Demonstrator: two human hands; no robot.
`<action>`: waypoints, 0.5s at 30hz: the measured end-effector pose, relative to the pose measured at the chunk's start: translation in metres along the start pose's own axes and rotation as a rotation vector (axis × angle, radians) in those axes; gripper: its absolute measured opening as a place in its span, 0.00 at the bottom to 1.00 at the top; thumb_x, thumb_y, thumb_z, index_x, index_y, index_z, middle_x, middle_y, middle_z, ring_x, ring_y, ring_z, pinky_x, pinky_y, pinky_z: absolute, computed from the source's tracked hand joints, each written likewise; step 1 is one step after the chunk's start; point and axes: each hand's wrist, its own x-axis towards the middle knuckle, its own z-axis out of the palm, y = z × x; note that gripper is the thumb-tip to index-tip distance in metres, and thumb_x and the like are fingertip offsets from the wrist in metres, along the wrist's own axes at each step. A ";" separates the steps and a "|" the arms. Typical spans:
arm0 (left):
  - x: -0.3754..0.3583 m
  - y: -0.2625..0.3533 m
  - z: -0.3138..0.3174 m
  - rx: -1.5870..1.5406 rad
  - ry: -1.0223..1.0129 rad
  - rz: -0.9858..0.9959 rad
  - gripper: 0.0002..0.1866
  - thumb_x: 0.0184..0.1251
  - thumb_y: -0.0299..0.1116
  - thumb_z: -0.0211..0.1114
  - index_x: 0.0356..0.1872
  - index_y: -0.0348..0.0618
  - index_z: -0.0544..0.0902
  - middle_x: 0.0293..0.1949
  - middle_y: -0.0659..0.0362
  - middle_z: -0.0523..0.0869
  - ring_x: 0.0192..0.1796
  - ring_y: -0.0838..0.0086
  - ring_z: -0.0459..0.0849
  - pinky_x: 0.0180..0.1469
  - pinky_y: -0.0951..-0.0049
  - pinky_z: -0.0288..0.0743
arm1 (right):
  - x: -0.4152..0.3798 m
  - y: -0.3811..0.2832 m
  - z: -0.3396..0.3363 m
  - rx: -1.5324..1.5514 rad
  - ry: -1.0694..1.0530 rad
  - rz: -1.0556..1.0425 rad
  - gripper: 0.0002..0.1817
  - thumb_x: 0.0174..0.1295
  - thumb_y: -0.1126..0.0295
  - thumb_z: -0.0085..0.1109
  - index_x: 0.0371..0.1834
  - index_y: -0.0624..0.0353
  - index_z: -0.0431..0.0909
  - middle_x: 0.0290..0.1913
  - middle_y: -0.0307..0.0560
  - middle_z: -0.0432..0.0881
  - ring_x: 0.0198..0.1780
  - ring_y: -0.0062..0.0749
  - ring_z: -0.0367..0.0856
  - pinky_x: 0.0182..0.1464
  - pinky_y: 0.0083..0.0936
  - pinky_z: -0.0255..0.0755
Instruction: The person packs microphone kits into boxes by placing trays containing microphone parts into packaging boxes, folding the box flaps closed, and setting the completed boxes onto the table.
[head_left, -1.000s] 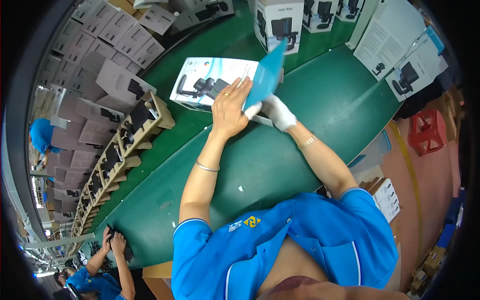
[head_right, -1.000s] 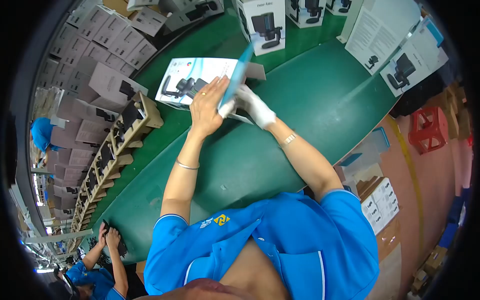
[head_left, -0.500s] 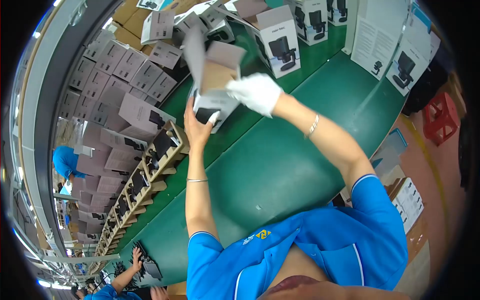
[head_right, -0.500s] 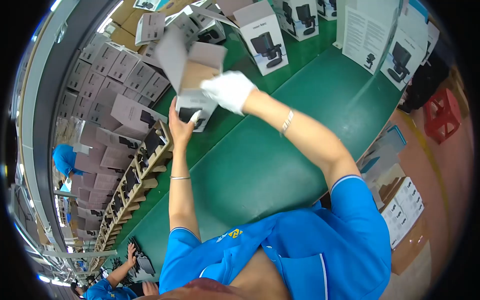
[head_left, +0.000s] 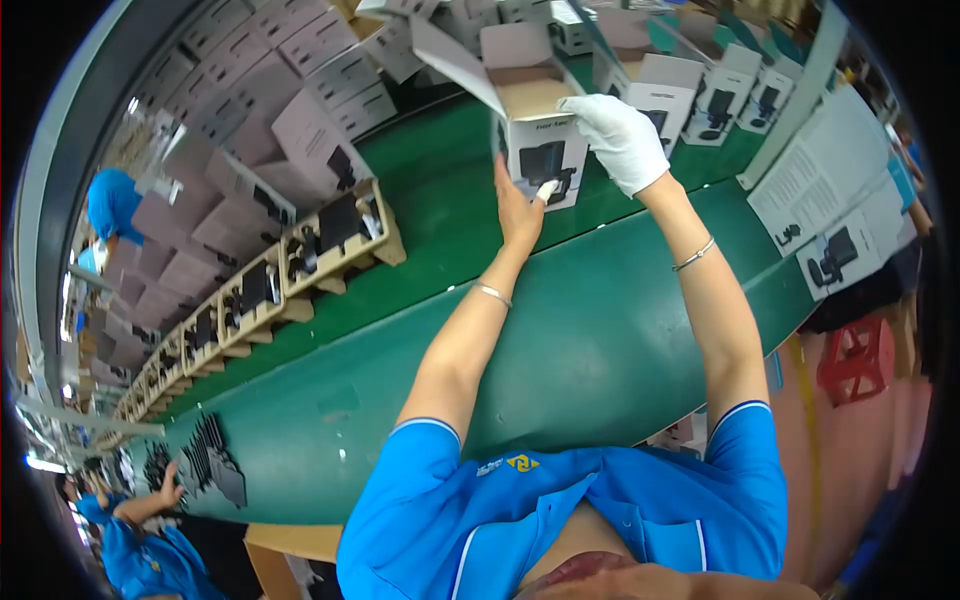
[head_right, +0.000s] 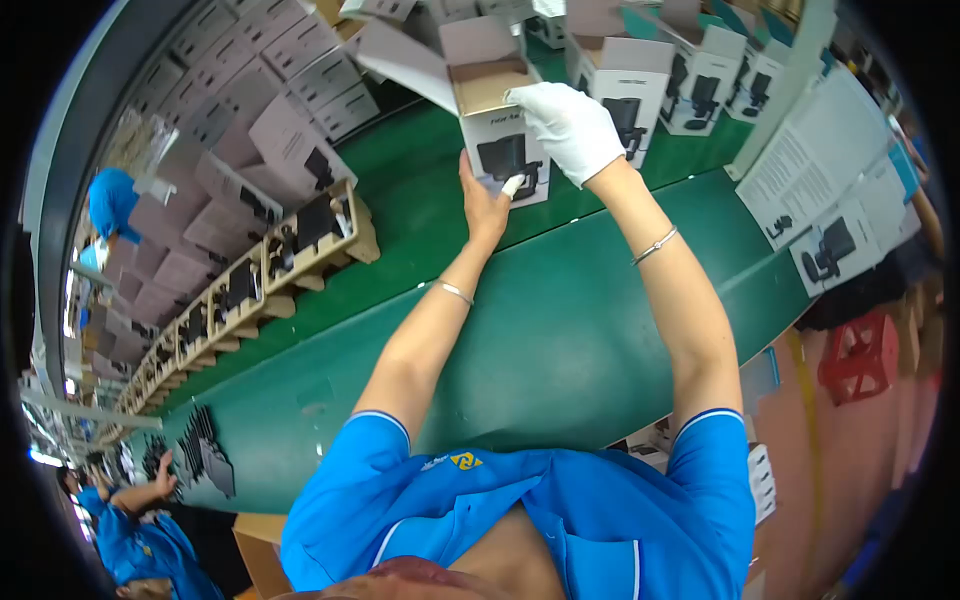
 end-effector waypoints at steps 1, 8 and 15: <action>0.007 -0.006 -0.002 -0.029 -0.041 0.010 0.45 0.51 0.34 0.67 0.66 0.36 0.49 0.61 0.41 0.63 0.59 0.50 0.69 0.60 0.63 0.64 | 0.001 -0.002 0.006 0.006 0.058 -0.016 0.17 0.49 0.71 0.54 0.46 0.51 0.74 0.34 0.41 0.79 0.33 0.42 0.76 0.37 0.33 0.70; 0.019 -0.011 -0.030 0.318 -0.357 -0.069 0.38 0.54 0.29 0.60 0.66 0.41 0.52 0.52 0.44 0.75 0.48 0.50 0.78 0.49 0.59 0.72 | 0.029 -0.054 0.013 -0.372 0.326 0.081 0.15 0.48 0.75 0.57 0.42 0.57 0.78 0.39 0.46 0.80 0.42 0.44 0.76 0.49 0.33 0.67; 0.027 0.009 -0.173 0.327 -0.023 0.119 0.17 0.52 0.20 0.52 0.44 0.42 0.81 0.41 0.55 0.84 0.40 0.62 0.83 0.43 0.67 0.75 | -0.026 -0.119 0.089 0.566 -0.102 0.609 0.10 0.52 0.69 0.57 0.38 0.57 0.78 0.31 0.42 0.80 0.29 0.27 0.76 0.33 0.21 0.70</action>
